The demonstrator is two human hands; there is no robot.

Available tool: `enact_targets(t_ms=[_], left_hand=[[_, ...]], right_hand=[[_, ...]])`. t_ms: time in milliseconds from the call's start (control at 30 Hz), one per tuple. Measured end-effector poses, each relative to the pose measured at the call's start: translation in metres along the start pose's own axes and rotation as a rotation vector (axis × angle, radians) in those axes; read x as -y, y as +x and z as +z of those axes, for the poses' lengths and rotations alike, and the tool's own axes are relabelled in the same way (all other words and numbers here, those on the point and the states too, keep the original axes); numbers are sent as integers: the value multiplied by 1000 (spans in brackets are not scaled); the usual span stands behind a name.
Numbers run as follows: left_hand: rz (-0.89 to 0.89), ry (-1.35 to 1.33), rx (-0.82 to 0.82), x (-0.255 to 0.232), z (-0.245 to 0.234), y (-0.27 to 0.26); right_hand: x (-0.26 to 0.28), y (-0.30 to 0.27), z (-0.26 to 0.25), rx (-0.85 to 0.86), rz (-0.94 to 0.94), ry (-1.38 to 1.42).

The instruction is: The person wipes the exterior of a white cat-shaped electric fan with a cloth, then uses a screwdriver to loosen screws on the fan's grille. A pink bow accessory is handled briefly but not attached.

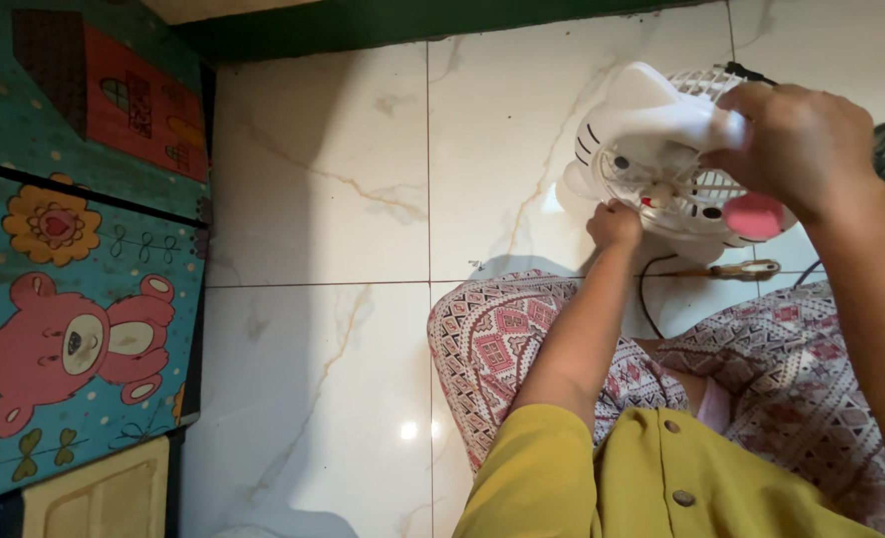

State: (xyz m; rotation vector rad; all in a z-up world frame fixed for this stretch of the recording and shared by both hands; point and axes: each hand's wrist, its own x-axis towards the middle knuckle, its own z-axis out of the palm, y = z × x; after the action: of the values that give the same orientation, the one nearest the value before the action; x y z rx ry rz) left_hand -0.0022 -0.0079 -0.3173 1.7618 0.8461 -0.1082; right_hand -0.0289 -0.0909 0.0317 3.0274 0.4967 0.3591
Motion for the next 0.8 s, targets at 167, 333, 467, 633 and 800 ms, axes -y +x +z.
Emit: enact_targets(t_ms=[167, 333, 467, 633, 800], left_hand=[[-124, -287, -46, -16, -15, -19], [148, -356, 34, -43, -27, -39], [467, -363, -81, -70, -56, -61], [874, -102, 168, -93, -103, -122], [1068, -125, 212, -102, -118, -165]], right_hand=[[-13, 7, 14, 98, 99, 88], [-22, 32, 22, 289, 231, 92], [-27, 44, 27, 313, 175, 45], [-26, 62, 35, 317, 146, -6], [-23, 75, 48, 263, 157, 50]])
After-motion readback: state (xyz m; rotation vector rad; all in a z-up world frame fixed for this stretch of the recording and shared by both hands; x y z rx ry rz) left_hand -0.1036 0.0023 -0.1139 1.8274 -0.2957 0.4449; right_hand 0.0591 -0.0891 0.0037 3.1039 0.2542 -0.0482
